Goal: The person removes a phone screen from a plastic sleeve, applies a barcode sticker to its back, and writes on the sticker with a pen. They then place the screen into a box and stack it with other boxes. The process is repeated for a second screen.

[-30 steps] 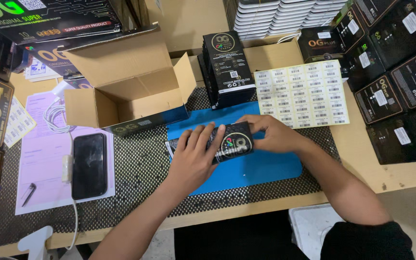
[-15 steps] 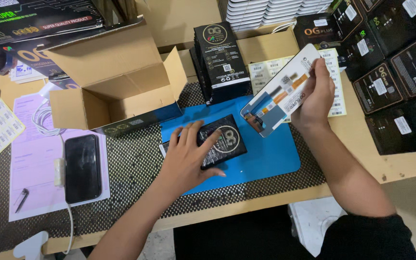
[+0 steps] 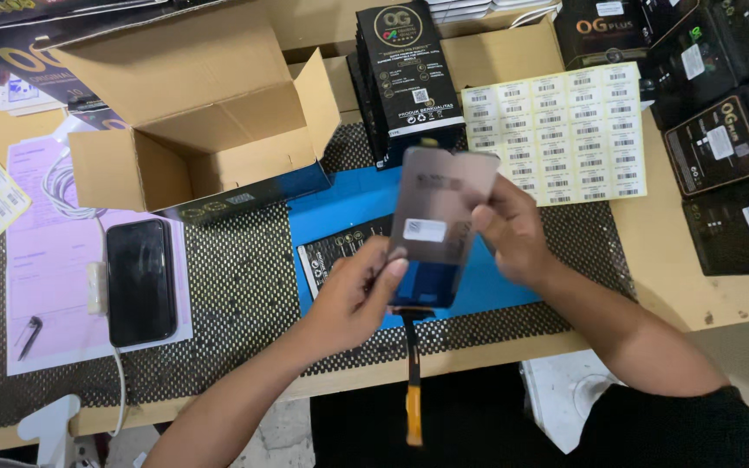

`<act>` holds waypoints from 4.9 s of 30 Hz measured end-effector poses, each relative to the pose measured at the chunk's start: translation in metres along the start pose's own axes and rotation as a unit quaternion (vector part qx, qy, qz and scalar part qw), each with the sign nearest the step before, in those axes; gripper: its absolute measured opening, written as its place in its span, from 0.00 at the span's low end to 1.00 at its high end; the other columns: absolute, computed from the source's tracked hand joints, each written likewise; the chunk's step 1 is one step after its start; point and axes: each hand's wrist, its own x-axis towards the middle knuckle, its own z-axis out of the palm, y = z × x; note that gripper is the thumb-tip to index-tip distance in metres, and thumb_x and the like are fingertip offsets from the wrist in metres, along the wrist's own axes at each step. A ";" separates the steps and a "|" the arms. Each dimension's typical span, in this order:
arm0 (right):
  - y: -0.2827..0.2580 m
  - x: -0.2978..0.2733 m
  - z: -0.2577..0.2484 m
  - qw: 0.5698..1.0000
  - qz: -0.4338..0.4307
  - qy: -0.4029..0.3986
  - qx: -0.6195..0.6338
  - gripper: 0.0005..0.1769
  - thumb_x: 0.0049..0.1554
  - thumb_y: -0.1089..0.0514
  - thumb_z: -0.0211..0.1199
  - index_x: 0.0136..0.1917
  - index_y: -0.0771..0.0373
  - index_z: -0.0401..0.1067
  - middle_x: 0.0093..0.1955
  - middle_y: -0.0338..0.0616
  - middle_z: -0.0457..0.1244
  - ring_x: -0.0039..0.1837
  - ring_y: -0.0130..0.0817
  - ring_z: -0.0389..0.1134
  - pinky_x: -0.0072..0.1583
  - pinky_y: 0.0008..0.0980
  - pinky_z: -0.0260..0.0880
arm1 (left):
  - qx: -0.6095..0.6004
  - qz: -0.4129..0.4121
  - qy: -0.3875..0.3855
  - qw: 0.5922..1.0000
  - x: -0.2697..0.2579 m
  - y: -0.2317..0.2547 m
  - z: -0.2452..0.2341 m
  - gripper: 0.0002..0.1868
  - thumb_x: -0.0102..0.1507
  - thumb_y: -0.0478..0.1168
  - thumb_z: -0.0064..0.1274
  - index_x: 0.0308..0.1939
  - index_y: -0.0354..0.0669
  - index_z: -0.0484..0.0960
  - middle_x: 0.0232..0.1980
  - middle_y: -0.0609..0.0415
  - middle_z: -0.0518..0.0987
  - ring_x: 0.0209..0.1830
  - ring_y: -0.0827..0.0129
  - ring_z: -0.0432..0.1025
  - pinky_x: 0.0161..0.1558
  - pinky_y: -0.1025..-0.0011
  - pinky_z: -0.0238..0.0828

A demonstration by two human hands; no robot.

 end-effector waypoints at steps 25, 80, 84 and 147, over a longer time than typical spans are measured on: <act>0.001 -0.016 0.009 0.995 -0.015 -0.099 0.000 0.14 0.56 0.66 0.65 0.54 0.76 0.76 0.44 0.58 0.73 0.48 0.39 0.75 0.50 0.49 0.80 | -0.218 -0.001 0.147 0.965 -0.010 0.004 0.022 0.04 0.64 0.28 0.58 0.41 0.29 0.86 0.30 0.42 0.84 0.26 0.65 0.80 0.27 0.68 0.84; -0.014 -0.005 0.012 0.999 -0.010 -0.029 -0.044 0.12 0.57 0.67 0.66 0.53 0.77 0.77 0.40 0.57 0.72 0.40 0.35 0.74 0.43 0.35 0.80 | -0.197 -0.081 0.117 0.970 -0.010 0.000 0.022 0.10 0.70 0.32 0.48 0.47 0.28 0.82 0.34 0.42 0.86 0.30 0.64 0.82 0.26 0.74 0.79; -0.011 -0.002 -0.006 0.999 0.002 0.008 -0.038 0.12 0.59 0.66 0.63 0.54 0.78 0.74 0.38 0.55 0.70 0.38 0.33 0.72 0.42 0.32 0.80 | -0.184 -0.074 0.104 0.975 -0.008 0.000 0.023 0.10 0.68 0.30 0.50 0.52 0.29 0.81 0.36 0.42 0.86 0.33 0.63 0.83 0.28 0.75 0.80; -0.035 -0.016 0.033 0.970 0.101 -0.193 0.112 0.15 0.50 0.60 0.77 0.44 0.75 0.80 0.29 0.53 0.72 0.34 0.33 0.74 0.37 0.36 0.80 | 0.320 0.427 0.255 0.806 -0.015 0.002 -0.004 0.24 0.65 0.40 0.63 0.58 0.78 0.76 0.37 0.65 0.89 0.40 0.68 0.84 0.59 0.61 0.68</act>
